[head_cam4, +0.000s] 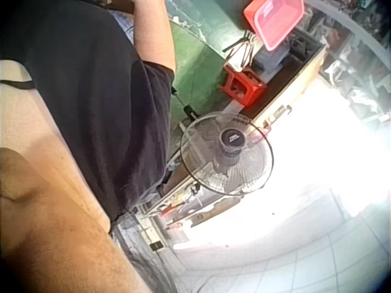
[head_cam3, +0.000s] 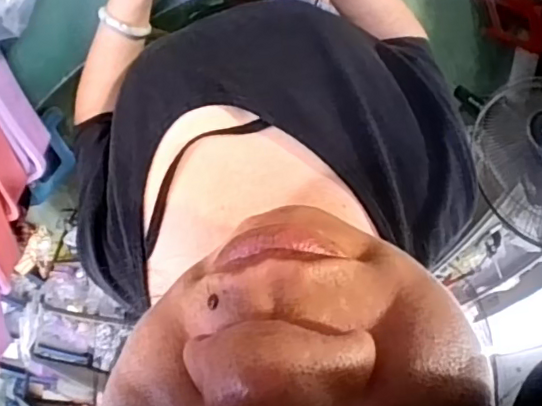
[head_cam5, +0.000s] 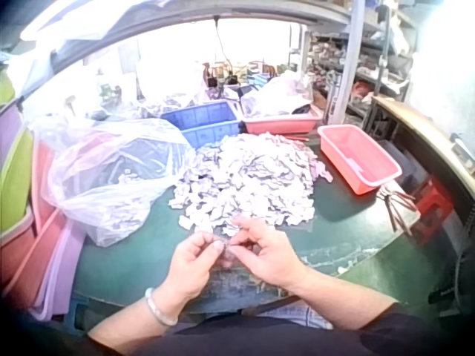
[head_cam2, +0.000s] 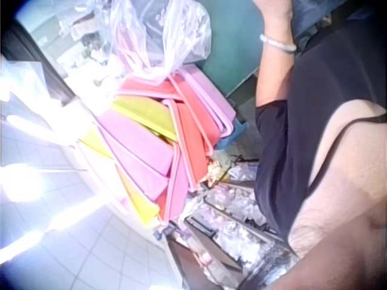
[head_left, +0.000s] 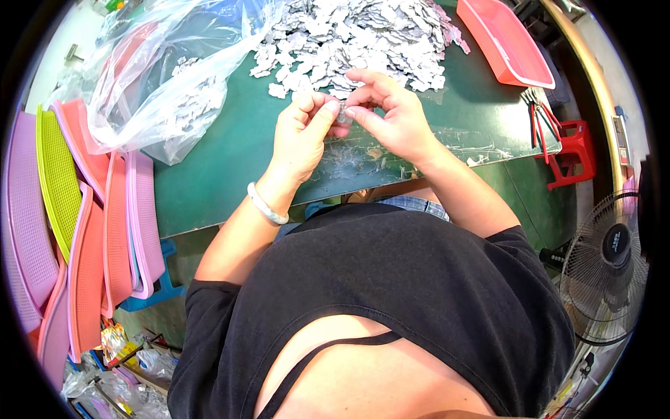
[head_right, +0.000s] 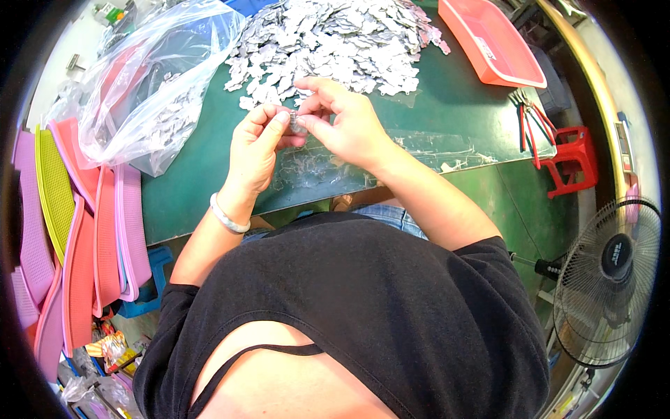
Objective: The person sorts small, crumpled silver foil pieces on a green table. They pick up individual pieces from a large pile, inspect them, and place them into a clear plastic bag. The person continues this repetitive sorting process throughout the clip.
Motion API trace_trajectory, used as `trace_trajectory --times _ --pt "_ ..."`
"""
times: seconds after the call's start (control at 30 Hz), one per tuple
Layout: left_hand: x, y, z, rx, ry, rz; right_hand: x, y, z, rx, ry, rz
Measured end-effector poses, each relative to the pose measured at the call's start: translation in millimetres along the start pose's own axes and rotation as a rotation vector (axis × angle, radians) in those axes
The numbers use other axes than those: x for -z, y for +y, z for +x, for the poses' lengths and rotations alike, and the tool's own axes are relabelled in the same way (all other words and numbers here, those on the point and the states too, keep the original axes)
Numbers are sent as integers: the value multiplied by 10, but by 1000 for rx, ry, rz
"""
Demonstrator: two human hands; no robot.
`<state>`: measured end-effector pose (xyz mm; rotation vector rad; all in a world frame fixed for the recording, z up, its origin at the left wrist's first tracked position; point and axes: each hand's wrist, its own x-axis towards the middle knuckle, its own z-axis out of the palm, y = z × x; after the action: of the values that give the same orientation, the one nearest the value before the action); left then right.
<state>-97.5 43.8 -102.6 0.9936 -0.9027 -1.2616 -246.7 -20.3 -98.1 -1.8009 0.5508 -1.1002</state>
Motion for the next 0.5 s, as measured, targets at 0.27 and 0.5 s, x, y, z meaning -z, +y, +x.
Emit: trace_trajectory --times 0.27,0.5 --pt "34 -75 15 371 107 -245 429 300 286 -1 11 -651" --pt "33 -153 99 425 44 -317 455 518 395 143 -61 -842"
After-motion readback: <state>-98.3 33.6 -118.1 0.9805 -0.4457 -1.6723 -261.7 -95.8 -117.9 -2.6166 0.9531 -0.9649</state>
